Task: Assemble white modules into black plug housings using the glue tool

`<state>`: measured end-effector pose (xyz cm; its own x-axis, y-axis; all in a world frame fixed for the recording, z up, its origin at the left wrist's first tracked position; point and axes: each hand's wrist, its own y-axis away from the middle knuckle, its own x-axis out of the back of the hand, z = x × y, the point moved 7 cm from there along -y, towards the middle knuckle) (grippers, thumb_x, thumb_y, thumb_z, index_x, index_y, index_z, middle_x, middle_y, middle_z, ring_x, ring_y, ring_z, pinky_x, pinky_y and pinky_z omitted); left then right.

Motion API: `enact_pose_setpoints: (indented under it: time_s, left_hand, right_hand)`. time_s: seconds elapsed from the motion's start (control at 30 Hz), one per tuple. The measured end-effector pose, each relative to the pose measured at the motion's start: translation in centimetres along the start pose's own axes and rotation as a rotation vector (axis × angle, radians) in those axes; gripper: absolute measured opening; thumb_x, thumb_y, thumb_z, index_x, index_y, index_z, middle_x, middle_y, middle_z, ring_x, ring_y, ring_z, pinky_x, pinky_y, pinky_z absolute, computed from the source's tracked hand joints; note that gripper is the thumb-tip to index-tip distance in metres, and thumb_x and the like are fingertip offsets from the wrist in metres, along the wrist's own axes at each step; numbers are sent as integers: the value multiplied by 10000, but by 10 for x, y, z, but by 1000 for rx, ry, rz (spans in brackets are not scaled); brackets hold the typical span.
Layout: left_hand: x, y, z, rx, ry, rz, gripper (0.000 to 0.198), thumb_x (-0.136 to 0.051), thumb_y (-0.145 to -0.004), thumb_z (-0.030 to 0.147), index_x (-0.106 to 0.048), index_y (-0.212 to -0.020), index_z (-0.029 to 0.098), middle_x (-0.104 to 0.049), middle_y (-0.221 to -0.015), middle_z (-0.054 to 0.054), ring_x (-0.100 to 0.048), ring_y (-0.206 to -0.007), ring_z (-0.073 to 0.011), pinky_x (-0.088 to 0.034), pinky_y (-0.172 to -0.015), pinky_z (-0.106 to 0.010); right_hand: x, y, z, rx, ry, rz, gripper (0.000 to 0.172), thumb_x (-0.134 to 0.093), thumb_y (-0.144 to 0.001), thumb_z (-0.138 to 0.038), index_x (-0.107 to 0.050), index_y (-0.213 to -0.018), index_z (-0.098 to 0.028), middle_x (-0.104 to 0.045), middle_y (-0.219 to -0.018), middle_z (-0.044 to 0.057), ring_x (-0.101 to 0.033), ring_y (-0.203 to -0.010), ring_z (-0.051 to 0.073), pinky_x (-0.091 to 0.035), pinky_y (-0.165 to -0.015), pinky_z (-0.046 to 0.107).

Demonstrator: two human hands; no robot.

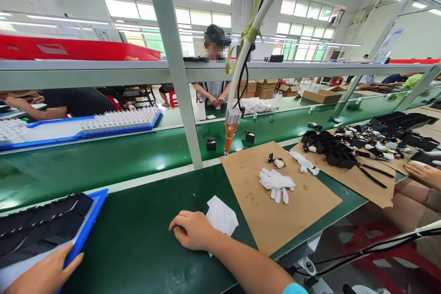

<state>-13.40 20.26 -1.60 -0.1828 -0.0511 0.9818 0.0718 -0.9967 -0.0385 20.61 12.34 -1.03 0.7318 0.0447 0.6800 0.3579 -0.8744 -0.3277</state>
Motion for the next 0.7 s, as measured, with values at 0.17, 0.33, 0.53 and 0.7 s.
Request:
enact_pose_setpoints:
  time_s: [0.17,0.33,0.53,0.7]
  left_hand:
    - [-15,4,-3,-30,-92,-202,309,-349,-771,390,-571,-847,189,-706,-1030,-170,-669,-997,-323,-488,-840,-405]
    - [-20,6,-4,-59,-140,-205,349,-310,-830,354,-587,-919,162,-689,-1013,-165,-663,-977,-326,-489,-812,-420]
    - [-20,28,2,-34,-100,-223,407,-276,-876,378,-584,-1019,153,-650,-1133,-162,-662,-969,-312,-506,-755,-407]
    - [-6,51,20,-37,-82,-126,432,-331,-886,482,-595,-1001,160,-658,-993,-128,-672,-788,-283,-507,-599,-353]
  right_hand:
    - [-6,2,-2,44,22,-29,215,-517,-827,-157,-694,-930,-222,-672,-847,-2,-555,-590,96,-383,-548,206]
    - [-5,2,2,25,19,-54,219,-499,-845,-154,-685,-941,-218,-663,-852,5,-557,-596,94,-395,-552,203]
    - [-5,3,5,-35,-6,-103,211,-479,-863,-140,-662,-951,-196,-651,-856,17,-563,-608,92,-430,-550,195]
    - [6,-13,0,-110,58,-242,282,-517,-874,-176,-569,-1149,-209,-661,-1037,31,-624,-676,91,-511,-619,203]
